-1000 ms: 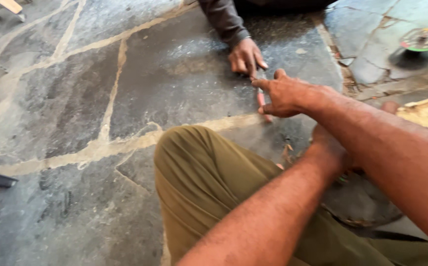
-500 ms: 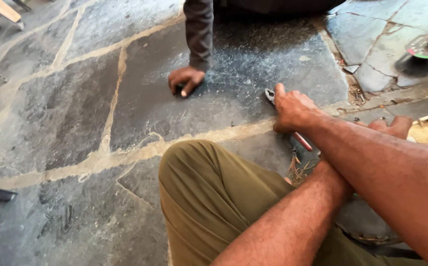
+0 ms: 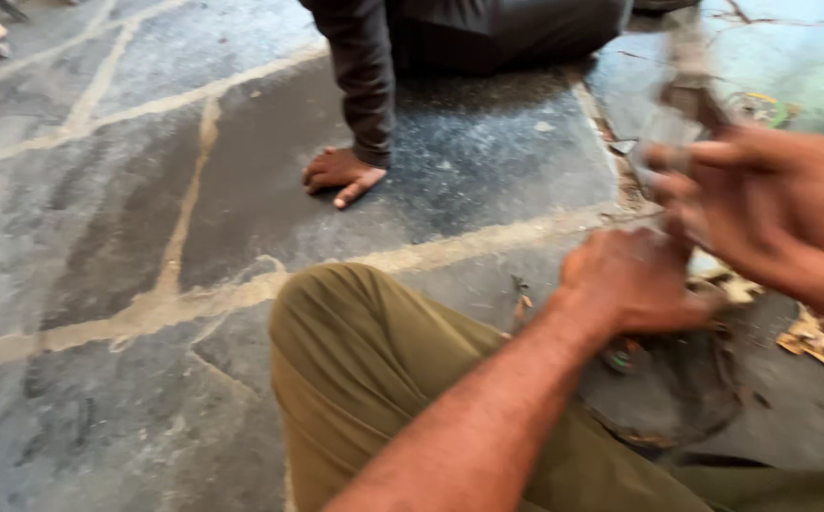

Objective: The person sits on the floor and uses a screwdriver to remove screws from a beige plastic housing containing a circuit board and wiring. They then use pliers to adjust or remove a small component from the assembly.

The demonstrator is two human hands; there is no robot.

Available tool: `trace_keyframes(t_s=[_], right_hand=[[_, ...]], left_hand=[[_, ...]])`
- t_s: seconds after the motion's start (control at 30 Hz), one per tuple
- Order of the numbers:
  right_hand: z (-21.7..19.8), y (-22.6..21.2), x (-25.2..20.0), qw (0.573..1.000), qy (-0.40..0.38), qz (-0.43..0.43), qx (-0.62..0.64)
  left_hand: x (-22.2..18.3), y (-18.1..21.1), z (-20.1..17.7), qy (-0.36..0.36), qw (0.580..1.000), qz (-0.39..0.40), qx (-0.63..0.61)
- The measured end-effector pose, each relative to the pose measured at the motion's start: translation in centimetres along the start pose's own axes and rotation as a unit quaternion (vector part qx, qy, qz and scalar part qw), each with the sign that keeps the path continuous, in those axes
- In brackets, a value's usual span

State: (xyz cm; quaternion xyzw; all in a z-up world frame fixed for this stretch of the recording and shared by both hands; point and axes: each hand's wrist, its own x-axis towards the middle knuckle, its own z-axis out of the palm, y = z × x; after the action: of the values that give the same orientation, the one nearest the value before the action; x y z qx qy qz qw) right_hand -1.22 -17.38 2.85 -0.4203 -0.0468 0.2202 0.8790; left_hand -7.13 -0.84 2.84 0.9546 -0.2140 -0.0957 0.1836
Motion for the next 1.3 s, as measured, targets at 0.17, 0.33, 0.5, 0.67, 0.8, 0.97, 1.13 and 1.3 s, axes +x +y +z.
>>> trace_keyframes(t_s=[0.17,0.33,0.5,0.67,0.8,0.97,1.13,1.3], right_hand=[[-8.3,-0.5,-11.7,0.986,0.043,0.004,-0.164],[-8.0,4.0,-18.5,0.95,0.201,0.14,-0.192],[-3.0,3.6,-17.5,0.935,0.171,0.254,-0.178],[-1.2,3.2,-16.2,0.919,0.177,0.32,-0.146],[-2.4,3.4,-15.9,0.933,0.14,0.312,-0.108],[-4.2,4.0,-15.5,0.953,0.058,0.294,-0.045],[-5.2,4.5,-15.2,0.942,0.116,0.308,-0.068],[-6.3,5.1,-15.1,0.957,0.045,0.285,-0.019]], left_hand=[[1.2,-0.5,-0.1,0.05,0.995,0.005,-0.088],[2.1,-0.4,-0.3,0.035,0.991,-0.038,-0.121],[2.3,-0.2,-1.0,0.051,0.99,-0.053,-0.122],[3.0,-1.1,-1.4,0.054,0.979,-0.096,-0.173],[2.7,-1.5,-1.6,0.082,0.984,-0.095,-0.125],[2.8,-1.2,-1.8,0.09,0.987,-0.07,-0.114],[3.4,-1.4,-1.8,0.055,0.989,-0.087,-0.103],[3.6,-2.0,-1.5,0.06,0.992,-0.059,-0.095]])
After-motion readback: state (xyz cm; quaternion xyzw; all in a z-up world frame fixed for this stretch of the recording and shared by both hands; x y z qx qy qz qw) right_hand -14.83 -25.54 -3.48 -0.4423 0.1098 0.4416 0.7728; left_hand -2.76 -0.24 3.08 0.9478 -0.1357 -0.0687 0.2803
